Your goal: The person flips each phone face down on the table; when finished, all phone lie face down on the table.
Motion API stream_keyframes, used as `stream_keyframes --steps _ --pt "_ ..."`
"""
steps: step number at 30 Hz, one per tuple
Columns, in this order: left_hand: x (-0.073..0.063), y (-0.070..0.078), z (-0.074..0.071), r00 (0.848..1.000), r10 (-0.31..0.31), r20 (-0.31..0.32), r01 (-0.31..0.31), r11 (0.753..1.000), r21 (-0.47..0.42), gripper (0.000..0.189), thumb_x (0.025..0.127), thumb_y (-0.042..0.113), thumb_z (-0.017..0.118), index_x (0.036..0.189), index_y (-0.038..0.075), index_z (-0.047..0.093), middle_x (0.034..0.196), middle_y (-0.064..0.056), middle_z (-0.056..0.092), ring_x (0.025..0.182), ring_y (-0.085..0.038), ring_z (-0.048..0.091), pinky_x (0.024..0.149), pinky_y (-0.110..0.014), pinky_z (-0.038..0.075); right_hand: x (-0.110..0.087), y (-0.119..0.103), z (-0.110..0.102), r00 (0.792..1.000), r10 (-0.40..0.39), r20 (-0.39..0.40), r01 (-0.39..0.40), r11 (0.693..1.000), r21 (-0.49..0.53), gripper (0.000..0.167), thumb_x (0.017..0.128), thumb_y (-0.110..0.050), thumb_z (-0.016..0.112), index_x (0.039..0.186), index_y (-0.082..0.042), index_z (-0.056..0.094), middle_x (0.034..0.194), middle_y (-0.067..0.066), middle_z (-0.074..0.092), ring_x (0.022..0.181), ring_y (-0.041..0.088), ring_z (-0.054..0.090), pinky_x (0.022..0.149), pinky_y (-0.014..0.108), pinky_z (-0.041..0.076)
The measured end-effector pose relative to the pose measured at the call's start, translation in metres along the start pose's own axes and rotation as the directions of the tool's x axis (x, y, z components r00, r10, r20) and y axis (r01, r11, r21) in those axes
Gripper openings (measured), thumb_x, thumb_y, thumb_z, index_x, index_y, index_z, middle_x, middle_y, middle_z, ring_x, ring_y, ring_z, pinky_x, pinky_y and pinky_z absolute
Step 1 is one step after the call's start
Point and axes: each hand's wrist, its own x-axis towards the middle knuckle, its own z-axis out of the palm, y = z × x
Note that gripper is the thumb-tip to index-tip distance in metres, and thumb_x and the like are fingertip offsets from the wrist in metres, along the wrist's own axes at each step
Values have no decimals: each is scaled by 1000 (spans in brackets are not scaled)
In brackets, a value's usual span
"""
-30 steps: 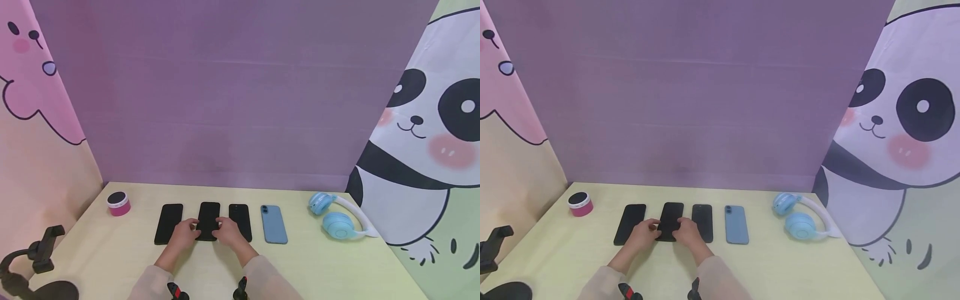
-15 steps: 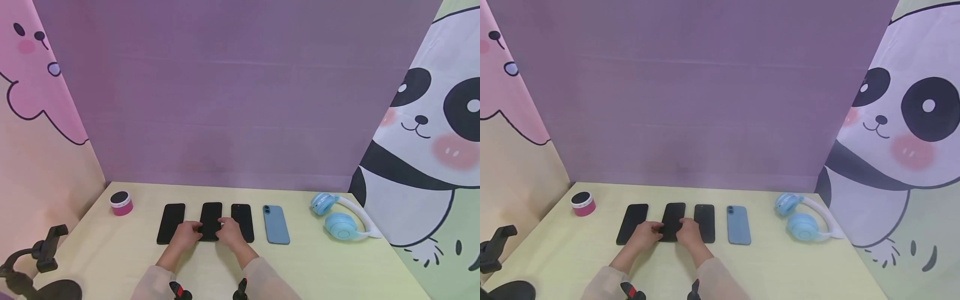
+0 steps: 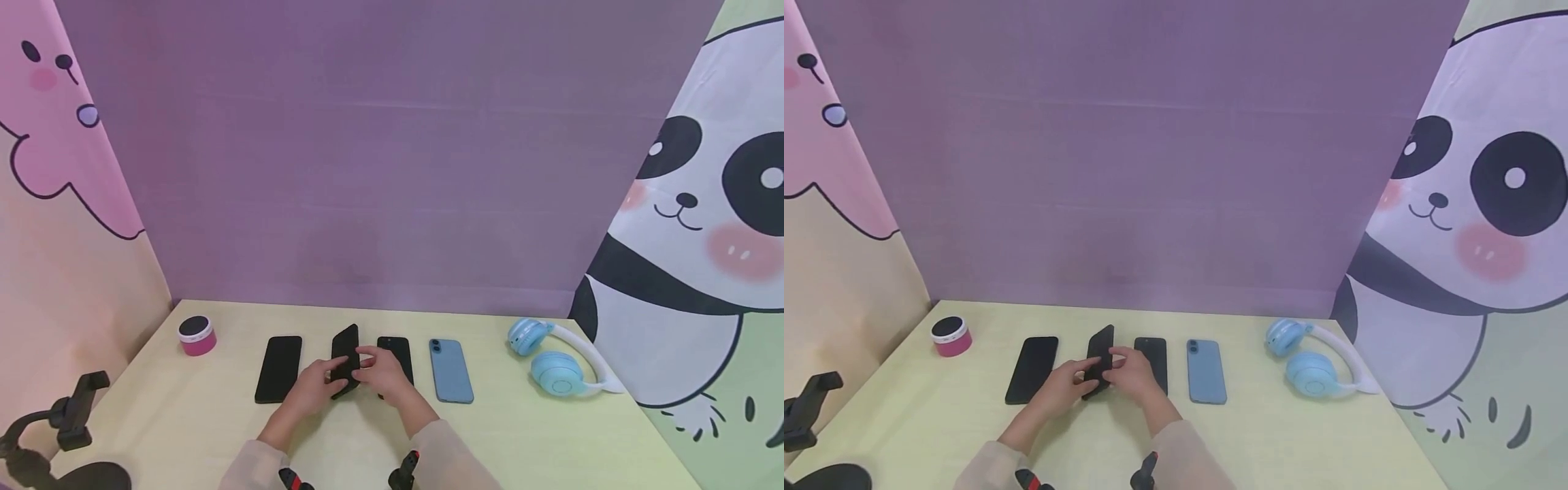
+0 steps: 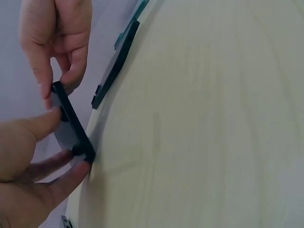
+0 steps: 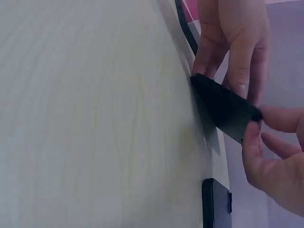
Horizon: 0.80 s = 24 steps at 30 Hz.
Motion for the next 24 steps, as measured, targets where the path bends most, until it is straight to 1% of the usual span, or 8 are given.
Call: stream_keyframes --steps 3,6,8,10,13,15,21,24 --pt "-1 3 1 999 17 27 -15 997 -79 45 94 14 66 137 5 56 113 -21 57 93 -34 63 77 -43 52 0 2 -3 999 -14 40 11 997 74 53 87 4 69 137 5 50 103 18 58 87 24 63 77 37 55" --pt "-3 4 1 999 23 44 -16 987 -158 46 96 15 63 140 6 53 125 -25 53 107 -45 59 83 -47 52 2 5 -7 996 -22 81 12 992 129 56 89 3 68 140 6 46 106 18 58 89 23 64 79 36 55" --pt "-4 5 2 998 20 56 -8 977 -214 46 97 15 62 141 6 52 127 -26 52 111 -47 57 82 -46 53 3 8 -9 993 -33 112 15 987 160 56 90 3 66 141 7 44 109 19 58 90 22 64 81 35 54" --pt "-5 5 2 998 13 69 6 963 -270 47 98 14 61 142 6 50 127 -24 52 113 -46 56 80 -41 54 5 11 -11 989 -41 139 13 981 195 55 92 4 63 143 7 42 112 20 56 91 22 64 84 36 53" --pt "-4 4 3 996 3 88 28 934 -356 48 98 15 60 144 5 47 127 -23 53 115 -43 56 78 -37 55 6 13 -13 984 -50 170 8 972 236 54 94 5 59 144 6 40 114 20 54 93 21 62 87 37 52" --pt "-3 4 4 995 -5 103 47 912 -407 50 99 17 60 146 6 45 129 -24 51 116 -41 56 78 -37 55 6 14 -14 982 -50 183 2 967 254 54 95 6 57 145 6 39 114 19 53 93 21 61 89 39 51" --pt "-1 2 5 992 -5 128 73 843 -533 54 99 17 58 149 5 40 134 -28 48 119 -40 53 82 -42 54 9 14 -14 980 -55 190 4 966 258 53 95 5 57 145 5 40 110 16 52 90 19 61 89 42 50" --pt "-2 1 6 992 -11 126 81 818 -570 54 100 15 57 149 4 38 133 -28 48 119 -41 53 82 -43 53 11 14 -13 979 -56 194 1 962 272 53 95 6 57 145 6 40 109 16 52 89 18 61 89 42 50"
